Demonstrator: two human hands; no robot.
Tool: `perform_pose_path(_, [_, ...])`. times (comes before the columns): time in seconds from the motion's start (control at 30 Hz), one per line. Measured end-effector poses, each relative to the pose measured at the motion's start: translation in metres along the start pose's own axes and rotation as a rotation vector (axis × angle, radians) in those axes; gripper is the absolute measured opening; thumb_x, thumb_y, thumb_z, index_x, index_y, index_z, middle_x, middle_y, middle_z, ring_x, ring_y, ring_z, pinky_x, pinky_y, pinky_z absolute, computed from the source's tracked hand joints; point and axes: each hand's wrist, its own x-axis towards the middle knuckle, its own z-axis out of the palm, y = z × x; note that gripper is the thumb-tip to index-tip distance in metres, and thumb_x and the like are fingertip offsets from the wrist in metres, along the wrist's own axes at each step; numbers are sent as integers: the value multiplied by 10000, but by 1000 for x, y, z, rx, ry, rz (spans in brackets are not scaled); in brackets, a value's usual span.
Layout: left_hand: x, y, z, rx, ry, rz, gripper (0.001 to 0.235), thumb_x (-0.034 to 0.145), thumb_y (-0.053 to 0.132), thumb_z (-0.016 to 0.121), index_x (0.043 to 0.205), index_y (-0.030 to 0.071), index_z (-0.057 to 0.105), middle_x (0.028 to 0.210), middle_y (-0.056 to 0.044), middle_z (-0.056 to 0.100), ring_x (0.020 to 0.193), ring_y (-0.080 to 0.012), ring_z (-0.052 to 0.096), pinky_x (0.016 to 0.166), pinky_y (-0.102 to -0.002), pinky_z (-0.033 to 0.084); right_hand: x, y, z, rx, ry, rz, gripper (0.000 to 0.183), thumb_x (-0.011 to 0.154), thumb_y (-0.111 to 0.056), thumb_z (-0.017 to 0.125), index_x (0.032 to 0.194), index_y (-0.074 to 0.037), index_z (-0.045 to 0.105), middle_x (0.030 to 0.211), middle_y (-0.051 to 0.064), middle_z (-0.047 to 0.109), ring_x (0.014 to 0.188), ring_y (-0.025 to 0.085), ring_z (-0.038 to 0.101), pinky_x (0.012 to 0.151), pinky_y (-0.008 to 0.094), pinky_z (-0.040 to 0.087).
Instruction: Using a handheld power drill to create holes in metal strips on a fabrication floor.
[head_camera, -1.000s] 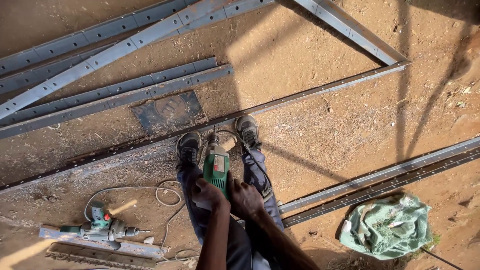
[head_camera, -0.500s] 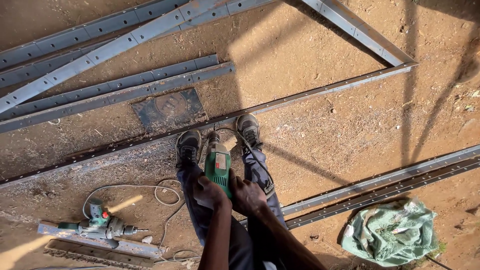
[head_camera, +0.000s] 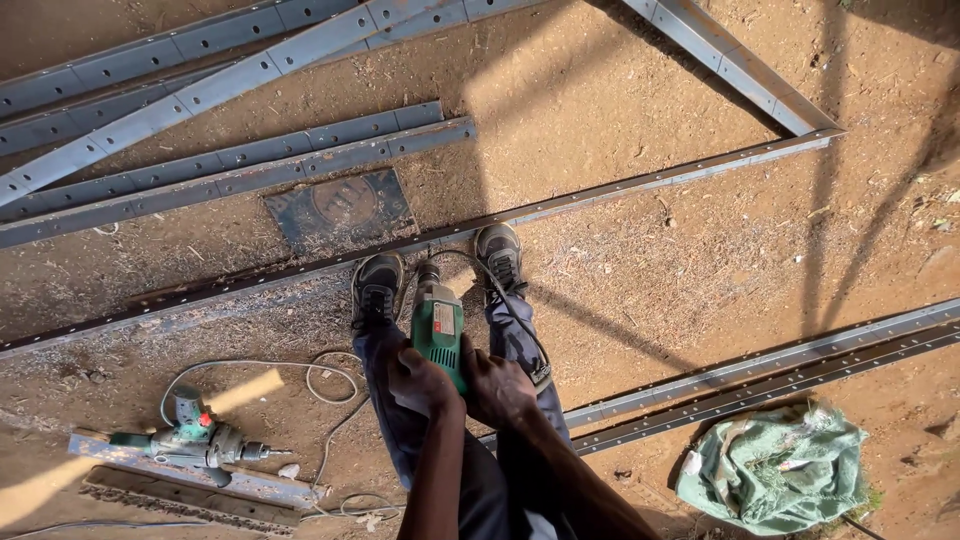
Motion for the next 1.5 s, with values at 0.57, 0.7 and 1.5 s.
perform_pose_path(0.57, [-12, 22, -13, -14, -49, 102, 500, 1017, 479, 493, 1136, 53, 728, 1007, -298, 687, 907, -392, 701, 834, -597, 550, 1, -2, -10, 33, -12, 11, 1050, 734, -390, 676, 1598, 18, 241, 965, 125, 680, 755, 402, 740, 595, 553, 612])
perform_pose_path(0.7, [-4, 2, -1, 1, -21, 117, 401, 988, 456, 571, 1089, 92, 709, 967, -239, 699, 856, -371, 698, 771, -581, 554, -1, 2, -12, 34, -29, 0, 1057, 753, -398, 665, 1616, 11, 211, 967, 118, 681, 756, 396, 739, 600, 555, 615])
perform_pose_path(1.5, [61, 20, -9, 648, -717, 1252, 128, 946, 152, 477, 1042, 204, 544, 1109, -107, 602, 763, -395, 710, 552, -527, 595, 17, -10, -58, -380, 276, -286, 262, 679, -280, 594, 868, -111, 658, 712, 52, 489, 468, 251, 590, 356, 386, 460])
